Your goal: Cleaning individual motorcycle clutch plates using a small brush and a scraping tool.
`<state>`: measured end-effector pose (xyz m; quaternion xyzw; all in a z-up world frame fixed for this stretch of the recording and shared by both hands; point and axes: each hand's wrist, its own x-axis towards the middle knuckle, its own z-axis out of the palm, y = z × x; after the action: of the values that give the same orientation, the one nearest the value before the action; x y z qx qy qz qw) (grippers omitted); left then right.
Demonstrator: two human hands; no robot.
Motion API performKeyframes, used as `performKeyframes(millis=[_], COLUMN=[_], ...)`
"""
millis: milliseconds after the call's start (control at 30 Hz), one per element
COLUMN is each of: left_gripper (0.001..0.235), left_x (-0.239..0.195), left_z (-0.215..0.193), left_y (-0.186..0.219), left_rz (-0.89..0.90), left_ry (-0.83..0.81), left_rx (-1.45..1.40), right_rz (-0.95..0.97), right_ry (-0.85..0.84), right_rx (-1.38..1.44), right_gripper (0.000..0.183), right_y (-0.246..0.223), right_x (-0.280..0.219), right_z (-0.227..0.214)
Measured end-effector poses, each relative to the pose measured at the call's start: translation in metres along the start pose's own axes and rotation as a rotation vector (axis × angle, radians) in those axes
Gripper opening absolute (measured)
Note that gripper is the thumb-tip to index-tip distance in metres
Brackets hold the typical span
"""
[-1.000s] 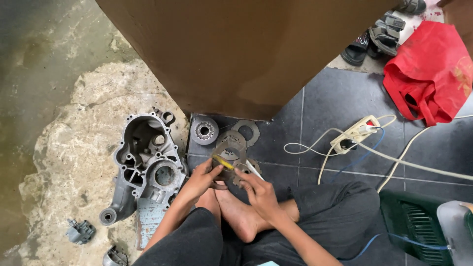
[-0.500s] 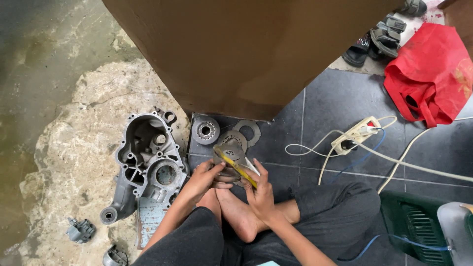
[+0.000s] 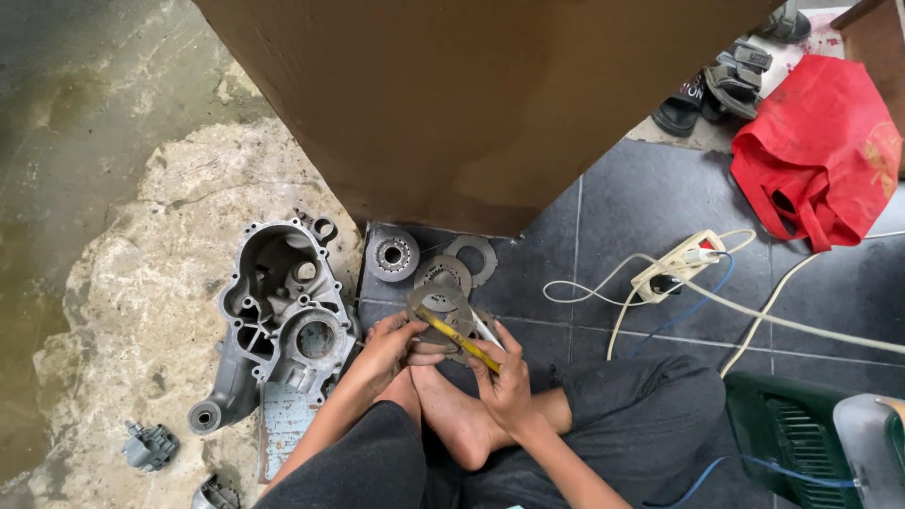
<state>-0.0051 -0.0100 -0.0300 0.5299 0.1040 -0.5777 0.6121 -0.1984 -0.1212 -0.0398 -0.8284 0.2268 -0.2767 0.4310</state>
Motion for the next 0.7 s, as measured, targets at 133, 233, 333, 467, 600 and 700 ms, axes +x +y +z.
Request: performKeyframes(millis=[133,233,333,467,600,700], left_gripper=[0.029,0.031,0.036,0.036,0.031,0.034], left_x=[0.000,-0.010,-0.014,-0.017,-0.015,-0.014], left_z=[0.001,0.010,0.014,0.019,0.017,0.014], left_y=[0.001,0.012,0.018,0.018,0.016,0.016], left_rz=[-0.032,-0.013,0.023,0.013,0.011,0.010], left_ry=[-0.018,-0.016,-0.010,-0.065,-0.083,-0.090], left_rx=[0.008,0.055,0.114,0.214,0.188,0.196], right_rz=[0.036,0.141,0.299,0.393,0.429,0.433], right_ry=[-0.011,0.045,0.167,0.251,0.200,0.183], right_rx=[0.086,0.227,0.400,0.495,0.348,0.456], right_gripper=[0.064,0.069,0.078,0.080,0.087,0.084], right_y=[0.005,-0.004,-0.013,-0.018,-0.028,-0.025], right_x=[-0.005,0.004,0.018,0.030,0.033,0.031], right_z=[-0.002,-0.005,-0.007,-0.003,0.003,0.006])
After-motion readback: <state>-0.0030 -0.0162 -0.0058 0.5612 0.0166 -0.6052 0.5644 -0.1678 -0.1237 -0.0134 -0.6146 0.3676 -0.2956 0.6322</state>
